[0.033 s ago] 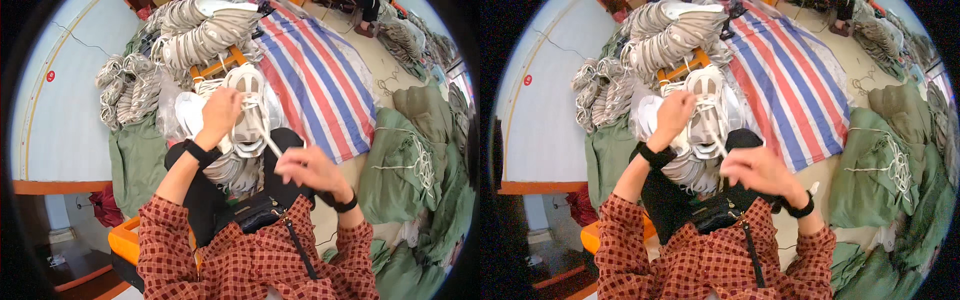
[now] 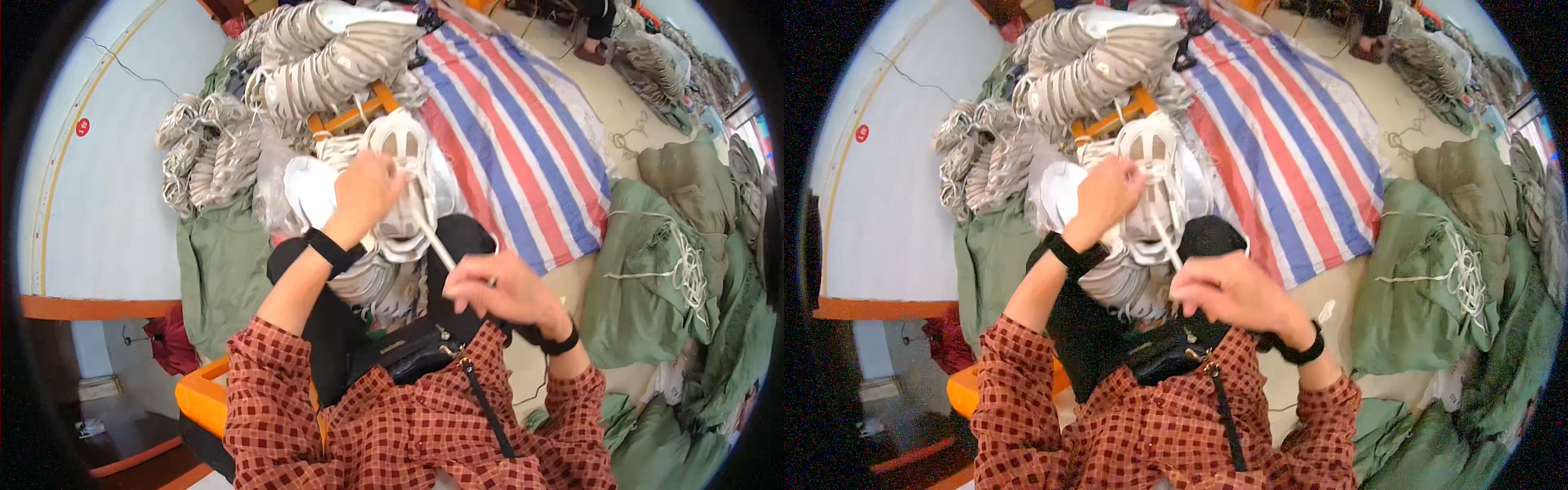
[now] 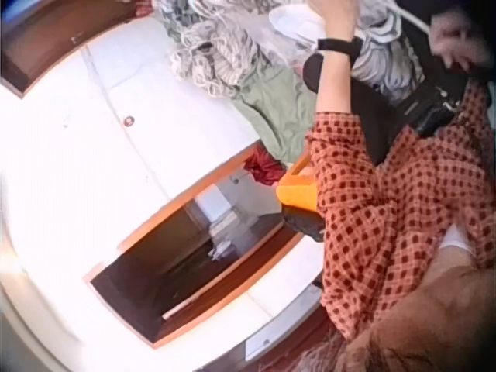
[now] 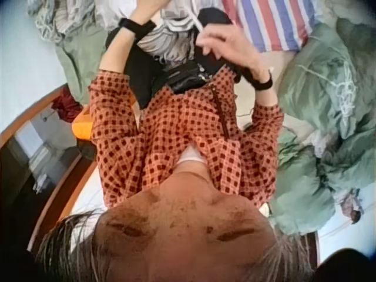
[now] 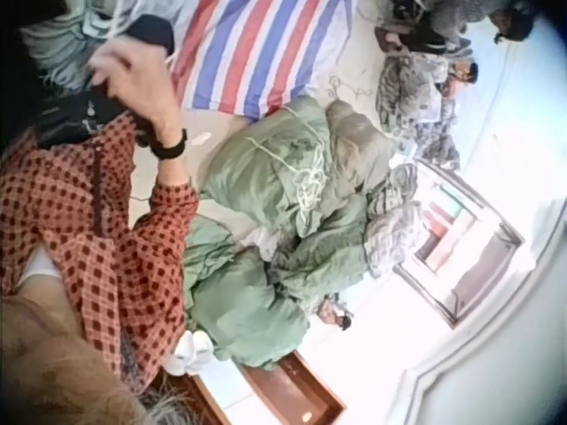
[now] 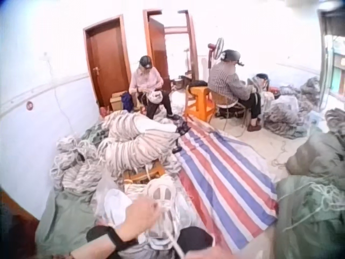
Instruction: The recorder is lacing white sneakers as part of a shoe manufacturing process.
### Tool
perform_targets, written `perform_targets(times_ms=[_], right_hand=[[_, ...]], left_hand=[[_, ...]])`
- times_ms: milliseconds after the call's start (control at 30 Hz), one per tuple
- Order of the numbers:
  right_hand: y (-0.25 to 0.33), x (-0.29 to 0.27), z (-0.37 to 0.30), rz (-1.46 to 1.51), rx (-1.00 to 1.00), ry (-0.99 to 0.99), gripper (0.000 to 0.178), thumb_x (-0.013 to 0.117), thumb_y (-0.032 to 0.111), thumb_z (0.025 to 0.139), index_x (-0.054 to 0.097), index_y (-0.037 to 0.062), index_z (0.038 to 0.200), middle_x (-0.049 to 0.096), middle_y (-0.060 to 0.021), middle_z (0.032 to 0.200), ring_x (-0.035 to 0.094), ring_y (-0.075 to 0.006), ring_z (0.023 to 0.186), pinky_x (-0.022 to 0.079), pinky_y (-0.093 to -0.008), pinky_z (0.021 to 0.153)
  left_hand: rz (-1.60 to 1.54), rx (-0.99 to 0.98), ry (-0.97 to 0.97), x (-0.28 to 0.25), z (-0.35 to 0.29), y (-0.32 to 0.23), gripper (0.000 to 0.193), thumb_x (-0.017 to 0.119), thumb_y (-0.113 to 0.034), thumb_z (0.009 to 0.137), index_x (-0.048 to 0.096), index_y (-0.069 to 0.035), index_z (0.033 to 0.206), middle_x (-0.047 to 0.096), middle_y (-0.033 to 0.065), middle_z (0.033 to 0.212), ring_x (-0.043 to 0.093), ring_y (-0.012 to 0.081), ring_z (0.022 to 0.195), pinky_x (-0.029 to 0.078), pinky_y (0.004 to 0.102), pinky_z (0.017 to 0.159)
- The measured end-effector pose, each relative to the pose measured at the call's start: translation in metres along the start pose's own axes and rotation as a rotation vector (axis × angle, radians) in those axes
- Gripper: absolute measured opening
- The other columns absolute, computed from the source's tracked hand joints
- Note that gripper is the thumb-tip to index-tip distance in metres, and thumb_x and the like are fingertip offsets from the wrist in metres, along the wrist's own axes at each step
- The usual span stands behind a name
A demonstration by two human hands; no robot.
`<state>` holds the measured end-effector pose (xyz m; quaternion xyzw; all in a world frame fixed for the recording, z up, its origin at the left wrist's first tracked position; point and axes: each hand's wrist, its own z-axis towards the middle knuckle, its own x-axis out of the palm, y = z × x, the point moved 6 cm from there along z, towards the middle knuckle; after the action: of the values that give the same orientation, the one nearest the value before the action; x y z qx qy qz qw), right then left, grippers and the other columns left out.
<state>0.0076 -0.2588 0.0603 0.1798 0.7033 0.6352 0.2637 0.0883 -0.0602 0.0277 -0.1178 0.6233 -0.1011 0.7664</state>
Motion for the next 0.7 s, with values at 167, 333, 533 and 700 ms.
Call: perform_targets(times_ms=[167, 333, 533, 700], right_hand=[[0.005, 0.003, -0.042, 0.04, -0.022, -0.002, 0.013, 0.057, 0.013, 0.09, 0.063, 0.0012, 0.089, 0.066, -0.0028, 0.071, 0.058, -0.0084, 0.052, 0.044, -0.0217, 0.048], [0.001, -0.01, -0.081, 0.169, -0.025, -0.122, 0.011, 0.057, 0.008, 0.09, 0.064, -0.0003, 0.088, 0.066, -0.0044, 0.071, 0.057, -0.0066, 0.052, 0.044, -0.0208, 0.047], [-0.013, -0.048, -0.122, 0.377, -0.006, -0.418, 0.016, 0.057, 0.01, 0.09, 0.063, -0.0034, 0.084, 0.065, -0.0098, 0.069, 0.056, -0.0098, 0.05, 0.043, -0.0214, 0.045], [-0.092, -0.139, -0.173, 1.009, -0.352, -0.928, 0.016, 0.055, 0.012, 0.088, 0.058, 0.0014, 0.1, 0.063, -0.0053, 0.082, 0.049, -0.0088, 0.058, 0.038, -0.0178, 0.053]], left_hand=[[0.468, 0.255, 0.001, 0.031, -0.022, -0.022, 0.006, 0.06, -0.014, 0.07, 0.064, -0.012, 0.073, 0.052, 0.0078, 0.085, 0.05, 0.0243, 0.089, 0.036, 0.0377, 0.073], [0.532, 0.291, -0.026, 0.035, -0.017, -0.032, 0.008, 0.06, -0.016, 0.072, 0.064, -0.01, 0.077, 0.053, 0.0091, 0.08, 0.052, 0.0237, 0.086, 0.036, 0.0393, 0.073], [-1.029, -0.121, 0.405, 0.037, 0.012, -0.032, 0.017, 0.056, -0.016, 0.083, 0.054, -0.004, 0.096, 0.062, 0.005, 0.074, 0.059, 0.0129, 0.062, 0.045, 0.0249, 0.063], [-1.552, -0.022, 0.101, -0.108, 0.019, -0.019, 0.027, 0.056, -0.012, 0.09, 0.053, -0.001, 0.115, 0.061, 0.0011, 0.086, 0.05, 0.0032, 0.065, 0.042, 0.0169, 0.059]])
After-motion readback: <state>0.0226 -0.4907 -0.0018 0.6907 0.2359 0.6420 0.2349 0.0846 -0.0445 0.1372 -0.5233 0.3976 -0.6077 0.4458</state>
